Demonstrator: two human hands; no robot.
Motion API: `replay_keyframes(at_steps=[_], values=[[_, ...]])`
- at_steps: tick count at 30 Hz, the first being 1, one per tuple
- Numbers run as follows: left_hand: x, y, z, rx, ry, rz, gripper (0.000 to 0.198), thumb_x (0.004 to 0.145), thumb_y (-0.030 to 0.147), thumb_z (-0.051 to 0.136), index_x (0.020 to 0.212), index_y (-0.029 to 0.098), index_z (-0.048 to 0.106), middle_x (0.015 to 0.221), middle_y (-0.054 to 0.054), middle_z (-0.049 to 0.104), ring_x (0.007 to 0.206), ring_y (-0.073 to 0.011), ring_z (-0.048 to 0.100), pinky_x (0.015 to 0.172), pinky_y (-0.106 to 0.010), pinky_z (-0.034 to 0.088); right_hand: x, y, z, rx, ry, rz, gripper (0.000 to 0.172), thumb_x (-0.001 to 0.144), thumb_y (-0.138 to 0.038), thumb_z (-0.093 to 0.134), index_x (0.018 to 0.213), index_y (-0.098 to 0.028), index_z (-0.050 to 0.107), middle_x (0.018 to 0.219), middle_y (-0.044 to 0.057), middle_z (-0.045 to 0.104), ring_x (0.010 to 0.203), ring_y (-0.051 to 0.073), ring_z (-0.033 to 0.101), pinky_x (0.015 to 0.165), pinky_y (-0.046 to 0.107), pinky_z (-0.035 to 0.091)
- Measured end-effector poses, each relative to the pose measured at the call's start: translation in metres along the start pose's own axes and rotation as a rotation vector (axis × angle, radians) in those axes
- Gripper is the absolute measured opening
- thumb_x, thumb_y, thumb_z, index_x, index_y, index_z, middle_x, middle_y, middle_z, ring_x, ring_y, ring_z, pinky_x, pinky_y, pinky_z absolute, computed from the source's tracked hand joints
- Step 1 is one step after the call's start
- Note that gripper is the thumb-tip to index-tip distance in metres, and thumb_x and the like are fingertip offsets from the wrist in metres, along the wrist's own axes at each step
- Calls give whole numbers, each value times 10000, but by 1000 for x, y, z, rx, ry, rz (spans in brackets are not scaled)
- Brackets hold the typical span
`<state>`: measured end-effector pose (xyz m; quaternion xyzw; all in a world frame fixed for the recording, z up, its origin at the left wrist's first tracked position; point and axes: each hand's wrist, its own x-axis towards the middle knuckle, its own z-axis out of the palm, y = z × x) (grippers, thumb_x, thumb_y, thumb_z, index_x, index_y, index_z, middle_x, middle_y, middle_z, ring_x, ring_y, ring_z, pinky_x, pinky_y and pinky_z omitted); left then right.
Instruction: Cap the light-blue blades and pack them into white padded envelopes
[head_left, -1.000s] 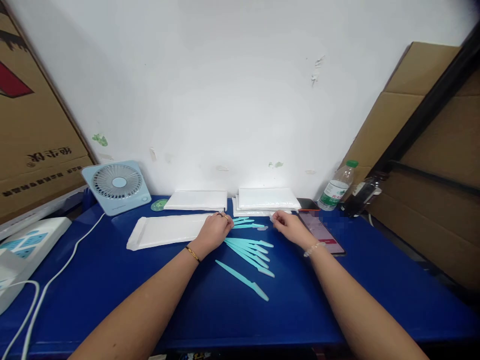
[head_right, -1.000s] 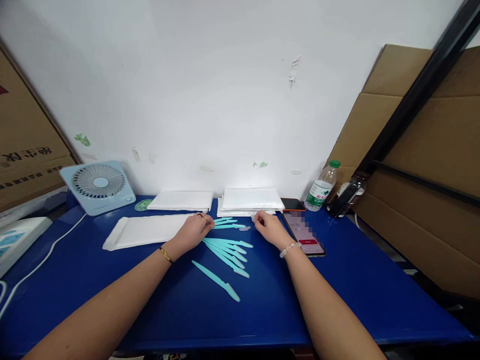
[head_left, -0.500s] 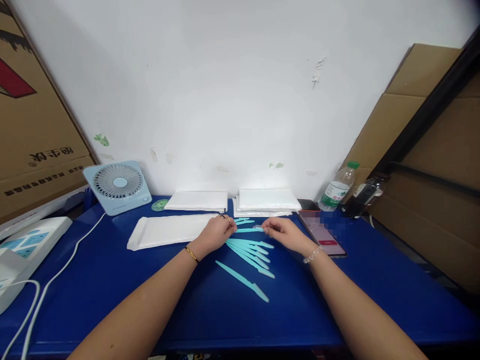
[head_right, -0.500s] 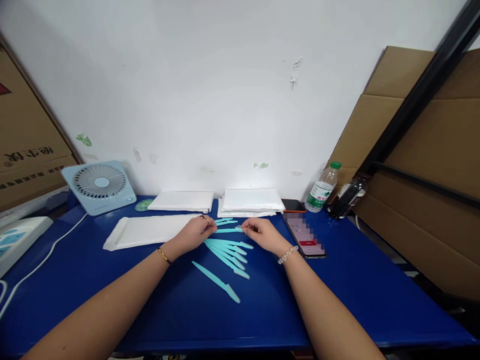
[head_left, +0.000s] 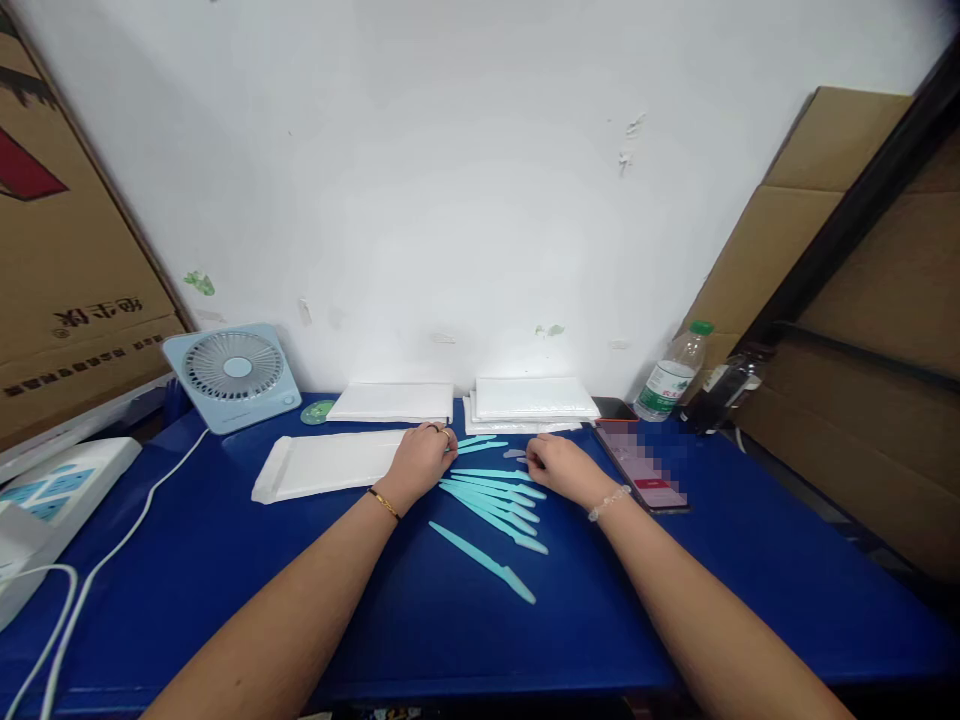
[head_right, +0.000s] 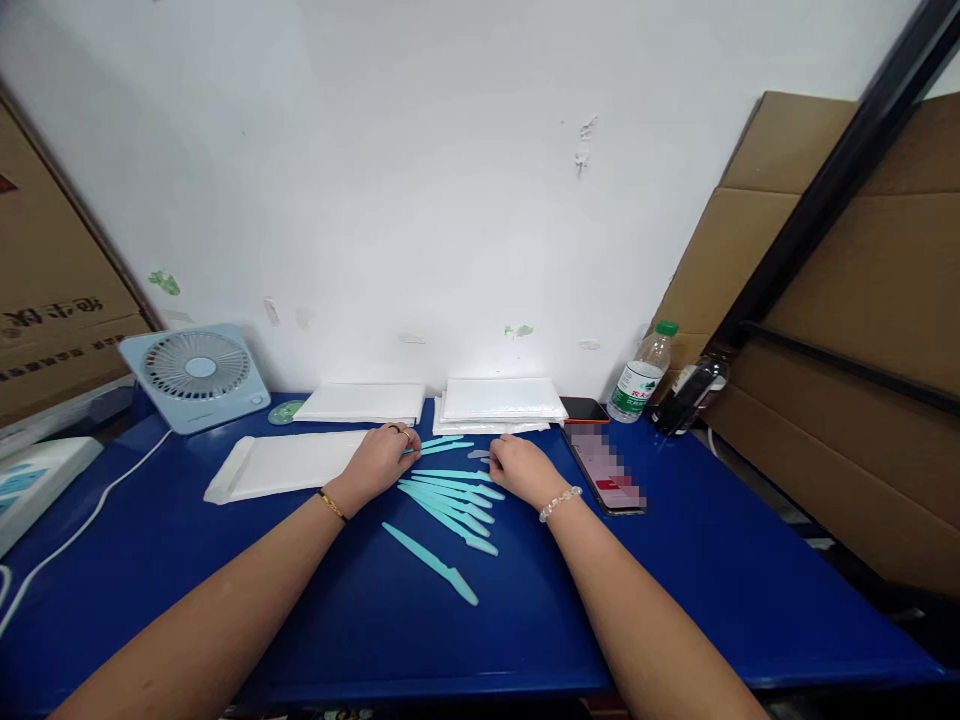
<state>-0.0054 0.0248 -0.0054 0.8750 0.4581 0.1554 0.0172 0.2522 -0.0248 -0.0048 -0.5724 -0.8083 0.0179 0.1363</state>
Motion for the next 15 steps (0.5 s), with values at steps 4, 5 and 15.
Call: replay_keyframes(at_steps=[4,5,15], values=[[-1,3,-1,33,10,13,185,837,253,531,992,224,628,958,-47,646,969,-218,563,821,-324,407,-1,2,-2,120,52,52,72,724,-123,531,693,-172,573,693,31,603,620,141,541,582,235,375],[-1,5,-2,35,10,15,210,840,255,532,1030,230,620,983,-46,643,987,-218,557,830,-326,405,-2,4,-2,196,75,72,59,726,-141,532,698,-177,570,675,20,602,605,136,536,573,232,378],[0,7,1,-29,4,-22,123,812,259,565,879,210,656,949,-53,634,998,-226,545,833,-321,404,-2,10,0,907,167,163,257,729,-234,557,984,-199,561,640,-42,554,524,103,527,534,230,437]])
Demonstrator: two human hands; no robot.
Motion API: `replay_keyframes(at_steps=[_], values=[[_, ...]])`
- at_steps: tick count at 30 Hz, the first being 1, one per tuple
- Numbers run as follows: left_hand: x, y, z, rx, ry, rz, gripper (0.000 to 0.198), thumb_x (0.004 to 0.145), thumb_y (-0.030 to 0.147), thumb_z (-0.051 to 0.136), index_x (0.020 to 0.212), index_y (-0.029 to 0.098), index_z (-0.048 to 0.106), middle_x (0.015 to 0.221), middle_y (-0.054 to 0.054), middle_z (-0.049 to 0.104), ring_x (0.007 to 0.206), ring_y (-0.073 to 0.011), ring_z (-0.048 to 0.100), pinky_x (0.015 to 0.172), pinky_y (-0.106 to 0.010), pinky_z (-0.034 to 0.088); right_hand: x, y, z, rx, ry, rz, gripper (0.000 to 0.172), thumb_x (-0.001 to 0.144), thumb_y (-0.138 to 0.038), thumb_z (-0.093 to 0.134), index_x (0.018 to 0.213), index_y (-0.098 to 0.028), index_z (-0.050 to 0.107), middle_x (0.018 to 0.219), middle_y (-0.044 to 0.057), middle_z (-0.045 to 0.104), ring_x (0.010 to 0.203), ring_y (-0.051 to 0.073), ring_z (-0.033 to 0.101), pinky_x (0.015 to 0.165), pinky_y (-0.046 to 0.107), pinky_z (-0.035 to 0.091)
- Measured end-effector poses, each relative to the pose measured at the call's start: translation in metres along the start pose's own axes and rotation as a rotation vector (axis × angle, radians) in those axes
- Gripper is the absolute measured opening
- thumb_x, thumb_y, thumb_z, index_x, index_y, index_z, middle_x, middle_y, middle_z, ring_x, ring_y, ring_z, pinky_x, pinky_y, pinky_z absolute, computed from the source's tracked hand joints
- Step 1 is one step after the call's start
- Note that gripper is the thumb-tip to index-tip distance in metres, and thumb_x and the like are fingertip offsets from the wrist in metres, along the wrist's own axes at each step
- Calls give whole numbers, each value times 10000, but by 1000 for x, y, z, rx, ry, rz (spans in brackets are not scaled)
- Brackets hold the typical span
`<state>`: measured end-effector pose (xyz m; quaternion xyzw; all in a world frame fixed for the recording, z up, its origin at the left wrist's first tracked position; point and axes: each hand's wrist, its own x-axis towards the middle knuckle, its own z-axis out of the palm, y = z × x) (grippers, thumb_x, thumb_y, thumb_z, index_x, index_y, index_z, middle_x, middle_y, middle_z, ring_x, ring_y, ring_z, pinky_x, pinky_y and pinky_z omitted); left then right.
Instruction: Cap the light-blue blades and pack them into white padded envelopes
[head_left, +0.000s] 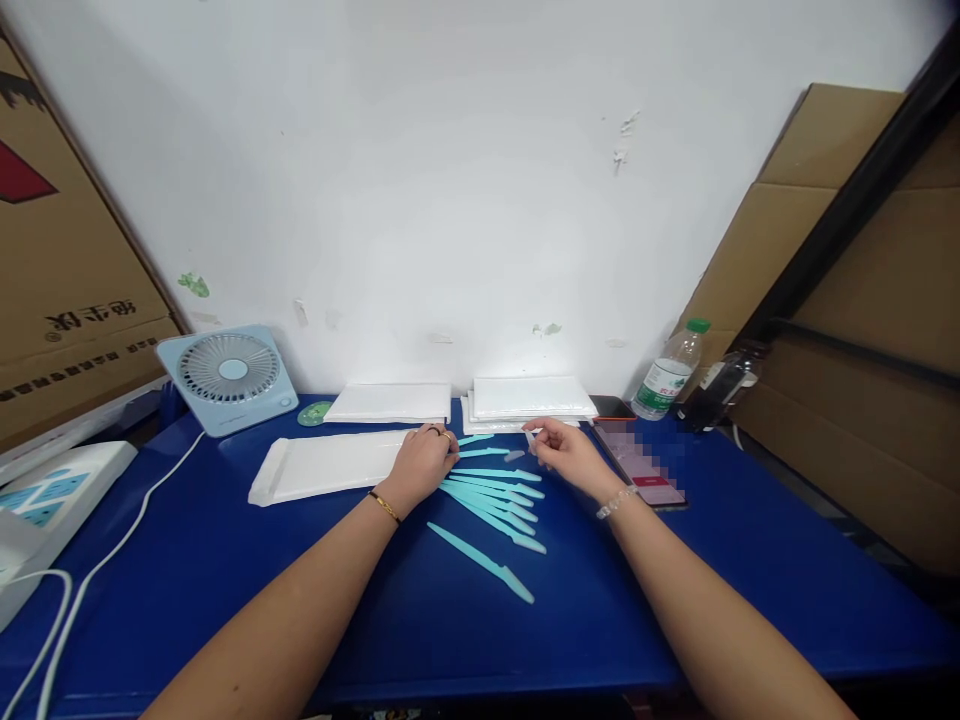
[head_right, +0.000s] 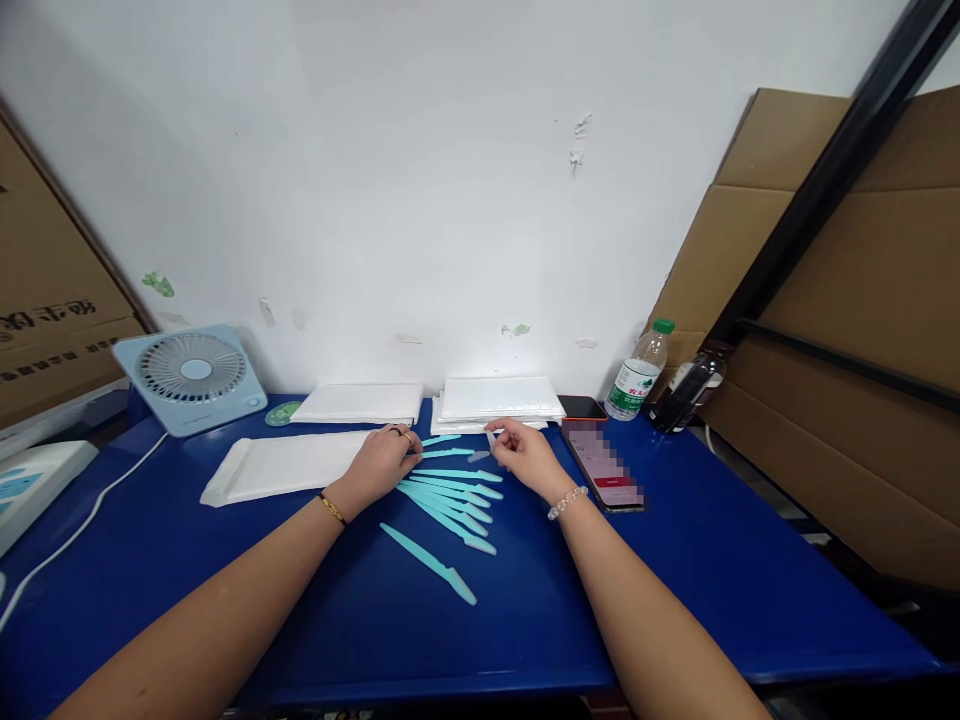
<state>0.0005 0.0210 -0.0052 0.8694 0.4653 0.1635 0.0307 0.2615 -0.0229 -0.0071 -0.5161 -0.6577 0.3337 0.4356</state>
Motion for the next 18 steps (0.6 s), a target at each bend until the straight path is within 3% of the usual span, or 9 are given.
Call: replay_keyframes(at_steps=[4,8,12,18], values=[[0,0,-2,-135,5,-43,103,802,253,547,803,196,633,839,-41,643,865,-203,579,767,-297,415,-1,-10,4,218,48,27,224,731,-261,582,931,-215,490,726,-19,620,550,110,580,482,201,419],[0,4,-8,-487,-35,-140,171,819,328,496,827,186,590,725,-8,610,661,-148,553,600,-246,402,-2,-18,8,414,188,71,252,754,-385,626,834,-202,473,764,14,640,597,132,617,477,202,422],[-1,7,-9,-695,-55,-160,227,794,388,506,819,174,577,712,1,581,641,-132,517,571,-229,386,-4,-21,14,517,319,34,245,753,-403,661,792,-188,550,629,-21,553,555,106,537,459,196,378],[0,4,-2,-776,-67,-141,266,766,428,537,809,169,577,691,6,558,617,-123,478,548,-226,365,-4,-24,19,543,408,5,235,759,-406,661,769,-191,568,673,-13,568,517,91,468,446,213,342]])
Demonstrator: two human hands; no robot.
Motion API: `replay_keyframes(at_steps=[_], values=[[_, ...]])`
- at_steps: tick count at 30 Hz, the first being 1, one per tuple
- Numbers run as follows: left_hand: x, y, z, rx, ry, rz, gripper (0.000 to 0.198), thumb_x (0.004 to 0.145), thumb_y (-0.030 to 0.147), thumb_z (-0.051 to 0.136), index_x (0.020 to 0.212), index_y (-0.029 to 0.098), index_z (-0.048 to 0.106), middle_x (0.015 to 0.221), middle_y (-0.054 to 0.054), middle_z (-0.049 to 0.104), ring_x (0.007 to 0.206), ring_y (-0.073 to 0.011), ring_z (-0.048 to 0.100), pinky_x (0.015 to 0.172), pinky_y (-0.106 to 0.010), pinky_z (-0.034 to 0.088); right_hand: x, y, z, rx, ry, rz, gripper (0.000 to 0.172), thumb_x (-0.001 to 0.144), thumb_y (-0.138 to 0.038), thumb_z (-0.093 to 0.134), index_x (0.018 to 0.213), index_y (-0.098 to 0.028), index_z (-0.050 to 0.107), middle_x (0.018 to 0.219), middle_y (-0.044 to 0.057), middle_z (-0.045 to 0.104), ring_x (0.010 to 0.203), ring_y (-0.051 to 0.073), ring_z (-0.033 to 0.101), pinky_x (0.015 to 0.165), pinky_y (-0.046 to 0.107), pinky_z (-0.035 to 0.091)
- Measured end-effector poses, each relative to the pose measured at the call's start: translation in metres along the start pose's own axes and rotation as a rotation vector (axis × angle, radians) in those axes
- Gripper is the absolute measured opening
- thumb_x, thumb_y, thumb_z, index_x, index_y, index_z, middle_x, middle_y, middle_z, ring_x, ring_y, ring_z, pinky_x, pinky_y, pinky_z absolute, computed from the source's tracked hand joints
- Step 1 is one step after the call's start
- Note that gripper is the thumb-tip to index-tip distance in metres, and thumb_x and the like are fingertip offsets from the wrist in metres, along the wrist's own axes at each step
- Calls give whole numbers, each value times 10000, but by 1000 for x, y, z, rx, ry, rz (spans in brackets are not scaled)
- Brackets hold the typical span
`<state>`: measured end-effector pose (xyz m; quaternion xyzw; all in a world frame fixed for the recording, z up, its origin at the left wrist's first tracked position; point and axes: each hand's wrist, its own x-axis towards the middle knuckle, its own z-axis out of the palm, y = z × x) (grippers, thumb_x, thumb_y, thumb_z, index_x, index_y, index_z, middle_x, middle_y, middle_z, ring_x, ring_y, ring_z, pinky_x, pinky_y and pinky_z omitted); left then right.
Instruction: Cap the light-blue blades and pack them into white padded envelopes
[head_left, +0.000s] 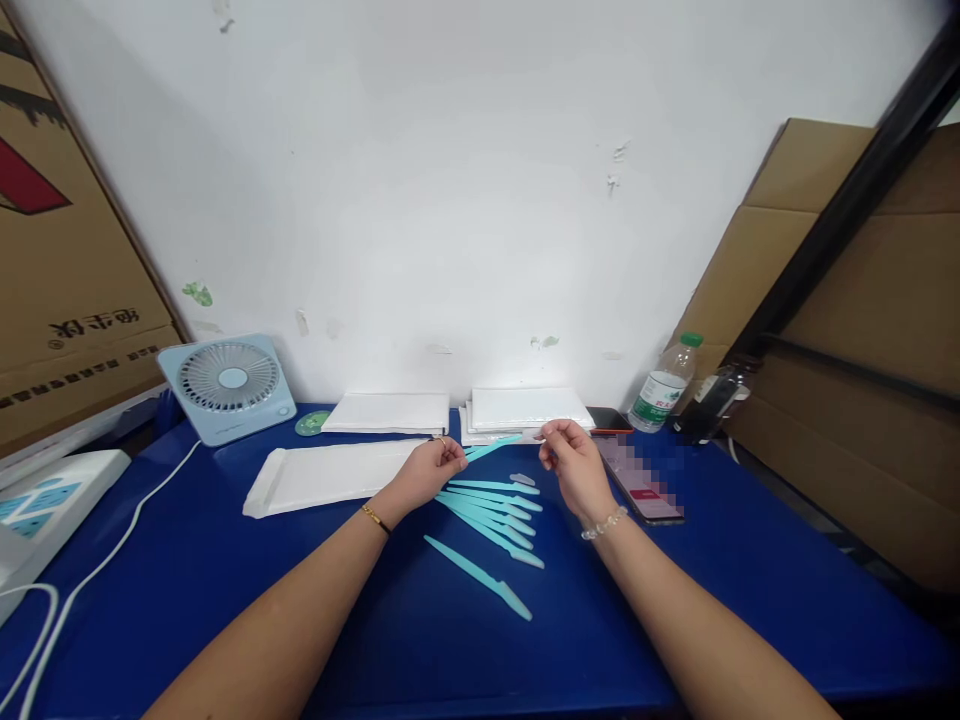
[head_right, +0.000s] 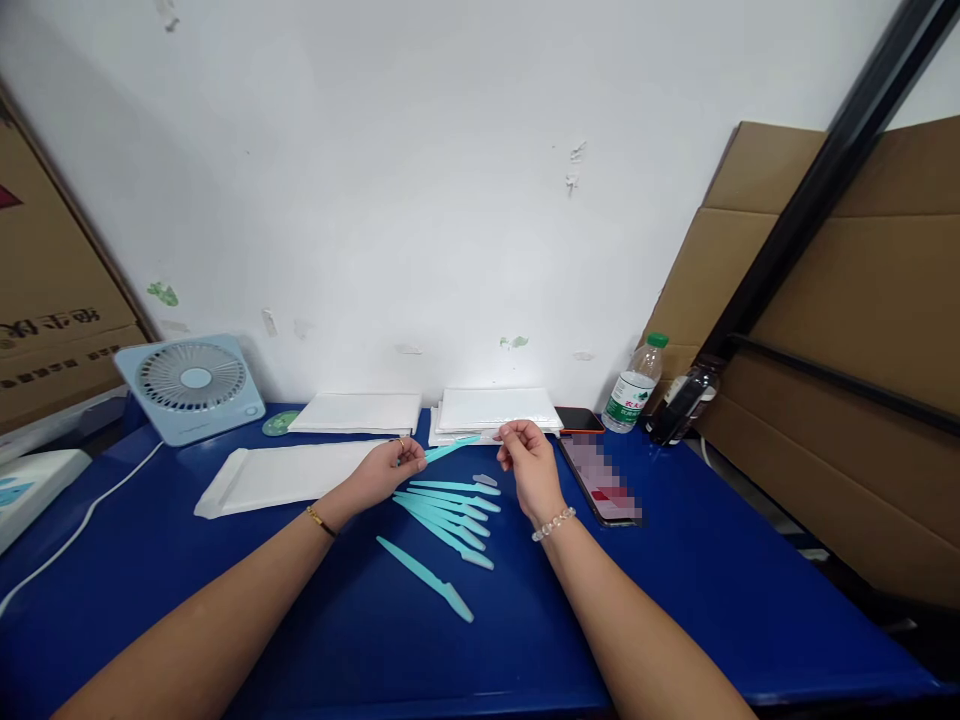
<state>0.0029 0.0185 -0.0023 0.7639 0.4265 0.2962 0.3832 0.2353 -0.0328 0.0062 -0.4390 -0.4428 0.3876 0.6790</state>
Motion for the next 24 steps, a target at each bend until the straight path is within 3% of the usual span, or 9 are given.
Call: replay_keyframes(at_steps=[6,11,14,17,20,24], values=[[-3,8,1,-28,-28,1,265,760,429,535,797,168,559,666,19,524,614,-118,457,564,-224,360,-4,0,6,-20,-40,37,239,740,-403,680,747,-190,571,619,-28,578,477,78,444,441,209,324],[-6,14,2,6,-66,12,281,763,448,528,795,172,569,664,22,520,612,-119,452,559,-223,351,-6,-1,7,-60,-155,94,277,714,-429,696,752,-187,566,685,-1,631,484,80,466,447,210,336],[-8,14,1,83,-110,-3,276,769,443,520,809,178,584,675,16,539,610,-126,474,547,-225,358,-2,-1,-2,-217,-242,114,283,742,-456,649,771,-184,575,720,19,647,498,93,481,459,218,349],[-10,13,1,231,-134,-14,243,770,417,527,798,189,608,695,0,584,629,-145,521,561,-239,382,6,0,-15,-543,-281,21,241,780,-426,591,781,-186,619,711,14,636,523,109,488,509,241,376],[-8,10,0,430,-48,48,195,782,365,543,827,202,639,797,-27,641,748,-176,575,664,-269,413,9,3,-25,-870,-371,-104,138,762,-321,602,742,-195,654,696,10,628,590,135,517,567,256,389],[-2,2,-1,650,161,90,200,805,273,539,964,205,640,1000,-67,652,994,-239,556,830,-339,397,7,6,-25,-1080,-526,-173,64,734,-261,638,745,-200,655,760,32,630,661,156,554,589,253,388]])
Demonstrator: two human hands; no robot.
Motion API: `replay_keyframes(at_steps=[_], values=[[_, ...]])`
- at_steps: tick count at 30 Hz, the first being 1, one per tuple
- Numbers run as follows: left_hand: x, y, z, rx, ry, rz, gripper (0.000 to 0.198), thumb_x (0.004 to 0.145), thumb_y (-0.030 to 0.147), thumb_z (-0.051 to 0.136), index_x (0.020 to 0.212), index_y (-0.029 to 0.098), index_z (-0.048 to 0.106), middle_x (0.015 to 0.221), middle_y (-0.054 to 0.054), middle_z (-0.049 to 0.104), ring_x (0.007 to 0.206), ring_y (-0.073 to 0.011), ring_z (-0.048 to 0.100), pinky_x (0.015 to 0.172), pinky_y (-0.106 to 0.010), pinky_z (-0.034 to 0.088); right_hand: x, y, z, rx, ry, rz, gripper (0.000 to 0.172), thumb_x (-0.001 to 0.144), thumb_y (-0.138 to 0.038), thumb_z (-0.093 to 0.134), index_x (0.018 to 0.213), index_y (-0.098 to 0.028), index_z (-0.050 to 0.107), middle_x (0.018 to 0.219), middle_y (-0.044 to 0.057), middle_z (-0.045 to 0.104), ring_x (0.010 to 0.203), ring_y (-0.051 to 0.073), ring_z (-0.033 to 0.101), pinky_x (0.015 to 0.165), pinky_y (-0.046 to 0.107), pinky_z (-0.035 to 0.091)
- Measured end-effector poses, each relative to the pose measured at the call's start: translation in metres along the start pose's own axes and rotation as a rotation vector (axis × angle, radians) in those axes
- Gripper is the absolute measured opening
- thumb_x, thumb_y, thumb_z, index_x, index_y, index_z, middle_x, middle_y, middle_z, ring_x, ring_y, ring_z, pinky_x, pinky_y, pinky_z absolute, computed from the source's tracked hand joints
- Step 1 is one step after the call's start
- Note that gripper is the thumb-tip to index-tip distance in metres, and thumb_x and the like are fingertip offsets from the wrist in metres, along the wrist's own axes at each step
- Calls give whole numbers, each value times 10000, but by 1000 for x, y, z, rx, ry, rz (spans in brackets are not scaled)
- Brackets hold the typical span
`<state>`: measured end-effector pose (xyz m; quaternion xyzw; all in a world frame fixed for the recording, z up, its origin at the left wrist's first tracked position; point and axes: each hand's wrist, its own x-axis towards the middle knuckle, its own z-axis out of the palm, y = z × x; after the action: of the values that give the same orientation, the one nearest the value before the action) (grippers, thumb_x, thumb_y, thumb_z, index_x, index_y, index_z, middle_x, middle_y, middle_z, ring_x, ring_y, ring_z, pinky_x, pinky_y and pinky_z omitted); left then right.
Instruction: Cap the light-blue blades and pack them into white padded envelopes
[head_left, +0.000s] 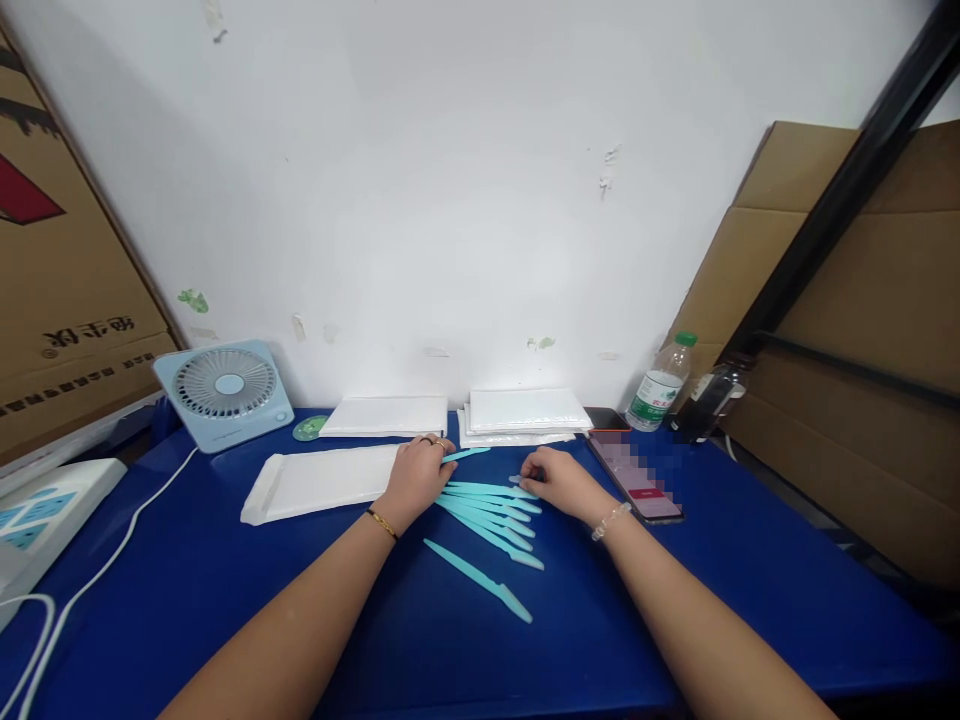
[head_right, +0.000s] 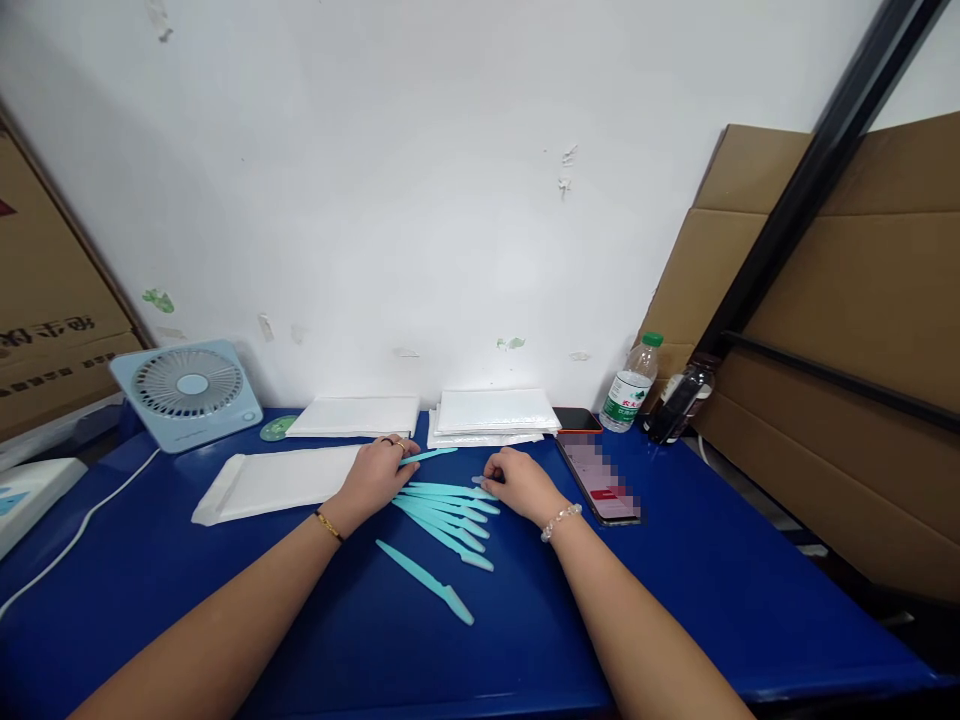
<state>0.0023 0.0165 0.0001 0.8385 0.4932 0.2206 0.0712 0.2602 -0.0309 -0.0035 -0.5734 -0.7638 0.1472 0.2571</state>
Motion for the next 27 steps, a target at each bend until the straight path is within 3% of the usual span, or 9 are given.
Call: replay_keyframes(at_steps=[7,15,27], values=[[6,-10,7,19,-27,-50,99,795,243,552,801,199,641,923,-60,660,968,-239,565,814,-334,398,5,-9,12,-309,27,-29,73,758,-130,560,717,-180,595,756,61,598,623,157,539,559,255,332],[7,-11,1,-199,-83,-57,130,800,297,536,811,202,624,806,-18,661,779,-173,599,679,-261,403,5,1,5,214,125,-8,145,849,-308,486,797,-198,564,674,-8,573,579,131,479,556,238,370],[3,-2,-3,-262,-98,-11,137,789,309,531,810,209,623,806,-8,654,779,-173,590,658,-256,402,3,-12,4,237,105,-42,207,861,-363,489,832,-207,623,707,9,613,580,137,488,543,247,362]])
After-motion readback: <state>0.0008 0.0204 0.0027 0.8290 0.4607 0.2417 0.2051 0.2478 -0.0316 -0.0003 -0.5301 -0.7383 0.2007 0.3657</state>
